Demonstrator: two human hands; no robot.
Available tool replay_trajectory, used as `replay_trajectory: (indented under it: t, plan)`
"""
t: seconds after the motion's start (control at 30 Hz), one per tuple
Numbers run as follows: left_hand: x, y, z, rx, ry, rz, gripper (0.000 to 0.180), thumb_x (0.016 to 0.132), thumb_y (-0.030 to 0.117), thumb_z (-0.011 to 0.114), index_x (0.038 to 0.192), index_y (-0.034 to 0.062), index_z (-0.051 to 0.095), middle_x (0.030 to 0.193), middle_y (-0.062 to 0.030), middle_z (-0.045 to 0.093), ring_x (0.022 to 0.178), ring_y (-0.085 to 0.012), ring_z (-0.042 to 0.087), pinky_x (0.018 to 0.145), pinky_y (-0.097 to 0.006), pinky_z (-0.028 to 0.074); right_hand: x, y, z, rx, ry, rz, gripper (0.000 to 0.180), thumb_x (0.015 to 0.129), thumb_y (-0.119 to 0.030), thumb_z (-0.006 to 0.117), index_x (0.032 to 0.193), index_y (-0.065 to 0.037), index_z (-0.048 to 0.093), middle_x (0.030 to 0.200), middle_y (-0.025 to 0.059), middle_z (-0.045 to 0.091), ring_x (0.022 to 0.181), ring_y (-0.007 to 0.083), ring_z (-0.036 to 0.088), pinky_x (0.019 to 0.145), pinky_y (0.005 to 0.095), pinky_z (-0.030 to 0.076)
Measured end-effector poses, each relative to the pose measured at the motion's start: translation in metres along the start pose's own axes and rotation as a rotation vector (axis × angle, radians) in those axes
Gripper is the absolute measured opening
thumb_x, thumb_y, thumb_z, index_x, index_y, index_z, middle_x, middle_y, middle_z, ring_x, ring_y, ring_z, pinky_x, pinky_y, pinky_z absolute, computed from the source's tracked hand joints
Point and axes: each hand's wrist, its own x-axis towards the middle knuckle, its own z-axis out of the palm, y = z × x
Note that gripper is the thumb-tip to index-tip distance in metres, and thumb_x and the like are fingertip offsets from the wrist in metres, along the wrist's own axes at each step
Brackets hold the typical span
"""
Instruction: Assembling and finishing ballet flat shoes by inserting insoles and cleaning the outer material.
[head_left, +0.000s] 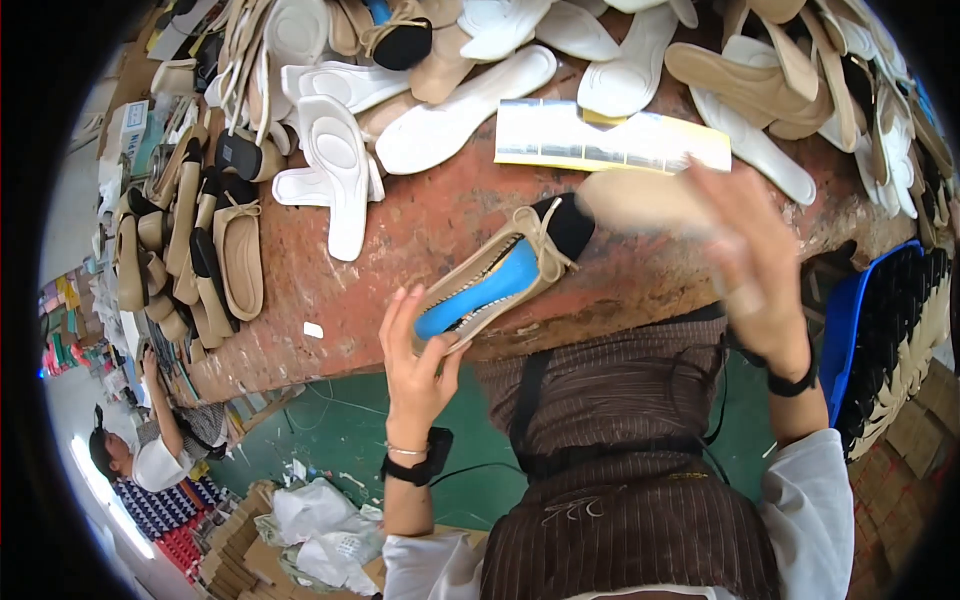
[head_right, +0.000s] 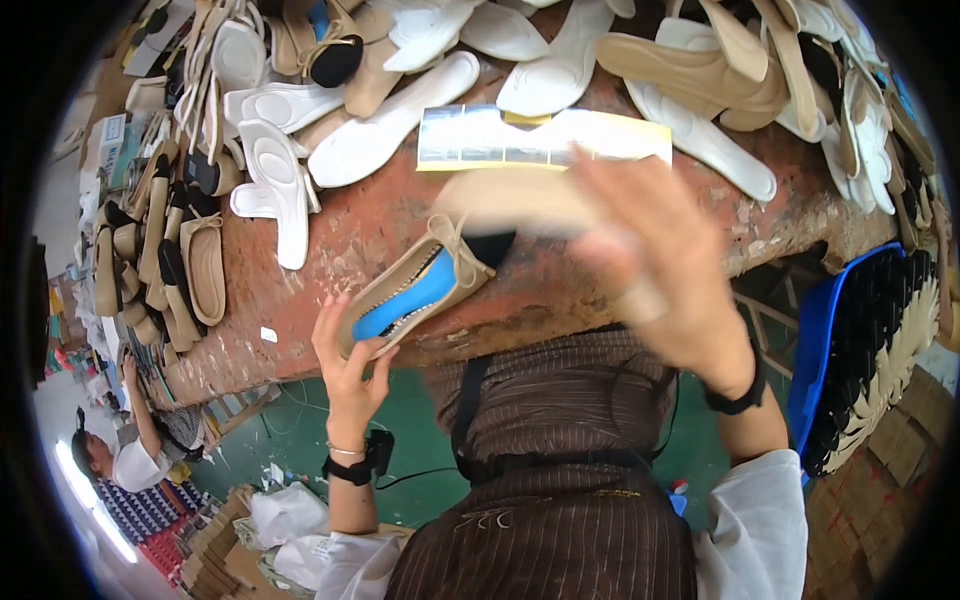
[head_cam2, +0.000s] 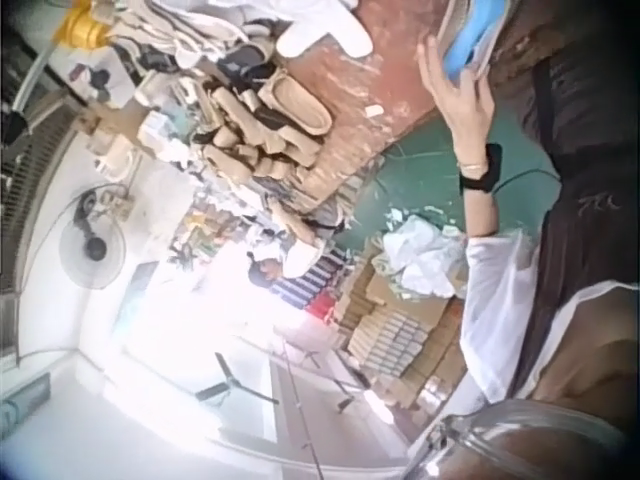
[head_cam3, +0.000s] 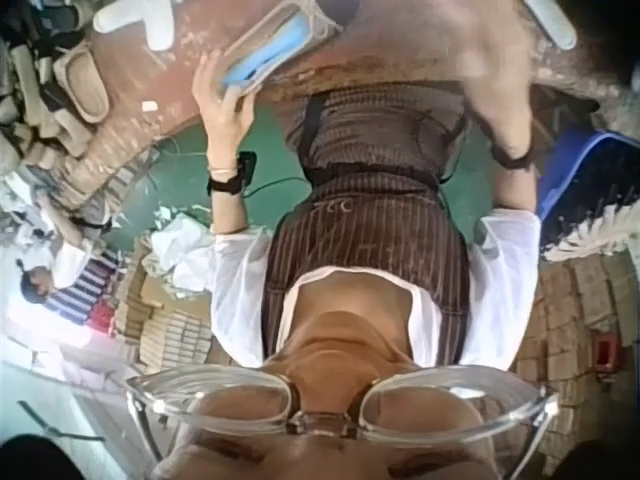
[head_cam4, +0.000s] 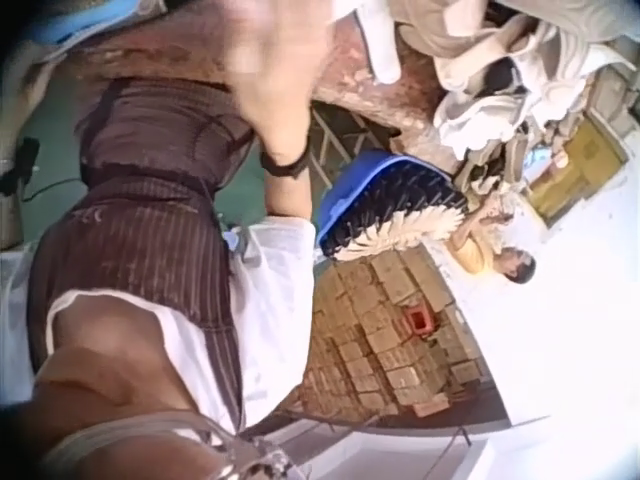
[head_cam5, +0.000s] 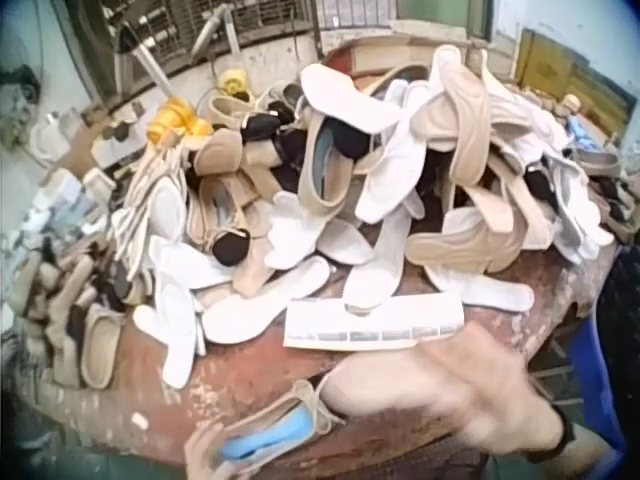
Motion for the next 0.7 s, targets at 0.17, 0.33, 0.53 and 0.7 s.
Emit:
replay_trajectory:
  t: [0.17,0.33,0.53,0.7]
  plan:
    - [-0.011,0.000,0.040,-0.431,0.375,-0.160,0.098,0.071,0.037,0.090,0.147,0.0068,0.036,0.156,-0.0254,0.029,0.141,-0.0440,0.038,0.114,-0.054,0.036,0.007,-0.038,0.091,-0.040,-0.159,-0.392,0.024,0.073,-0.017,0.069,0.093,-0.004,0.071,0.100,0.0078,0.063,0.097,0.0250,0.056,0.088,0.0386,0.044]
    - [-0.014,0.008,0.054,-0.575,0.463,-0.271,0.134,0.067,0.051,0.090,0.156,0.0051,0.000,0.154,-0.0284,0.029,0.139,-0.0440,0.039,0.113,-0.055,0.037,0.022,-0.051,0.142,0.170,-0.351,-0.376,0.022,0.062,-0.019,0.077,0.079,-0.006,0.074,0.093,0.0053,0.067,0.099,0.0224,0.059,0.090,0.0342,0.044]
    - [-0.019,0.002,0.058,-0.614,0.478,-0.265,0.142,0.069,0.051,0.089,0.156,0.0098,-0.016,0.151,-0.0294,0.031,0.136,-0.0443,0.041,0.110,-0.055,0.040,0.024,-0.058,0.173,0.296,-0.370,-0.322,0.024,0.056,-0.015,0.080,0.077,-0.004,0.074,0.093,0.0062,0.068,0.100,0.0251,0.061,0.087,0.0372,0.048]
    - [-0.019,0.000,0.059,-0.625,0.452,-0.235,0.143,0.068,0.049,0.090,0.156,0.0142,-0.017,0.151,-0.0299,0.031,0.135,-0.0436,0.043,0.110,-0.054,0.041,0.027,-0.058,0.175,0.226,-0.440,-0.290,0.028,0.058,-0.011,0.077,0.085,-0.004,0.075,0.101,0.0083,0.066,0.104,0.0257,0.060,0.089,0.0378,0.049]
